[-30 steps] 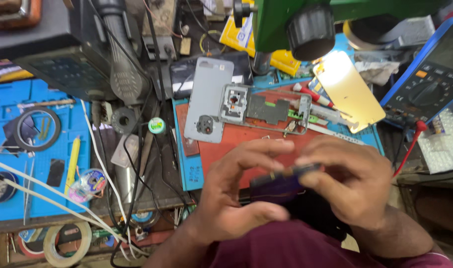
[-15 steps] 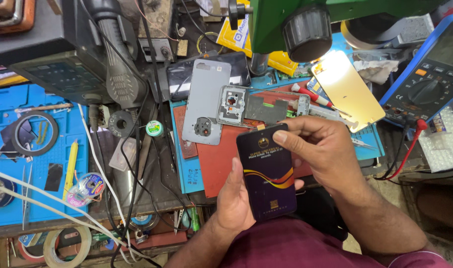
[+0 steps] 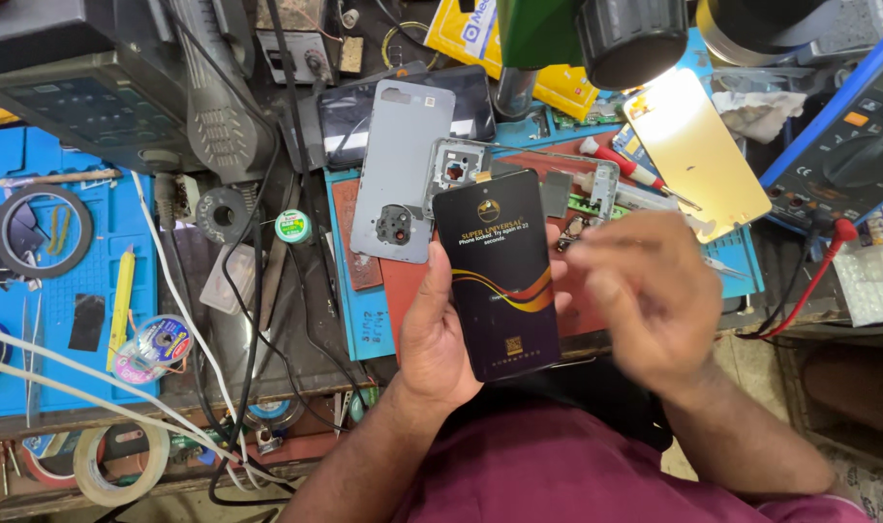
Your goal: The person handles a disassembled smartphone, removes the back cover, and manipulates internal components including the battery and connectors. They use tweezers to adjust small parts and reposition the back cover while working at a cluttered electronics repair bench.
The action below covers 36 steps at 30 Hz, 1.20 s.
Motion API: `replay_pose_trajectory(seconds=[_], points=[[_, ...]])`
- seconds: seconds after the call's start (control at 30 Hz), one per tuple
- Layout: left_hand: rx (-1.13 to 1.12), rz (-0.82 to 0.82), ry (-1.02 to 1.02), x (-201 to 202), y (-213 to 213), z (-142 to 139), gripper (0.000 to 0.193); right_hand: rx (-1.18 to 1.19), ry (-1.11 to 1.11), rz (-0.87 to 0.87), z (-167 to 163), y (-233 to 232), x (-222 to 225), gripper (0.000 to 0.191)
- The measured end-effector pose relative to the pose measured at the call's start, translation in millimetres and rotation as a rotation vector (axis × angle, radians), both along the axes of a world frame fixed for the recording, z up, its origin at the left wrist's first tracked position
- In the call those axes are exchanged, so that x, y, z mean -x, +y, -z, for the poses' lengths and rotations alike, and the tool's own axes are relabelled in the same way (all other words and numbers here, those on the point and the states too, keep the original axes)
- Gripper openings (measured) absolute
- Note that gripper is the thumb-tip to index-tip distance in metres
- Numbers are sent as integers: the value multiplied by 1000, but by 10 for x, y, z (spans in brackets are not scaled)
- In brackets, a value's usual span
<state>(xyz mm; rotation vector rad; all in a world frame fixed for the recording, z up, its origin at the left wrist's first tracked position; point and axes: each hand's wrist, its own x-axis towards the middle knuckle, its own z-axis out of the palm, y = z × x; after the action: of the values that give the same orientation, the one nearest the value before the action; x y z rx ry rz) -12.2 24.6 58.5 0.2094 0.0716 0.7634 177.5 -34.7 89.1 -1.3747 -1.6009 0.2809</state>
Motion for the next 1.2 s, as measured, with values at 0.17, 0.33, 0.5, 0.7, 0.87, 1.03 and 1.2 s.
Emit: replay_pose_trajectory(seconds=[0.17,0.33,0.5,0.7,0.87,1.03,1.2], points=[[-66,-55,-33,59,114,63,65,-80,-317,-151,207,-16,172,34],[-69,-84,28,117,144,165,63,-63,-342,-152,344,79,276,39],[-52,-62,-35,239,168,202,68,-97,-280,-120,394,94,359,31],[-60,-87,3,305,218,220,70,-224,-184,-140,610,30,311,20],[-8,-77,34,332,274,204,72,-66,274,-342,710,8,152,35],[-85,-115,58,320,283,190,72,-72,741,-514,615,59,82,65],[-39,-91,66,350,275,183,72,-80,711,-369,627,160,27,70]])
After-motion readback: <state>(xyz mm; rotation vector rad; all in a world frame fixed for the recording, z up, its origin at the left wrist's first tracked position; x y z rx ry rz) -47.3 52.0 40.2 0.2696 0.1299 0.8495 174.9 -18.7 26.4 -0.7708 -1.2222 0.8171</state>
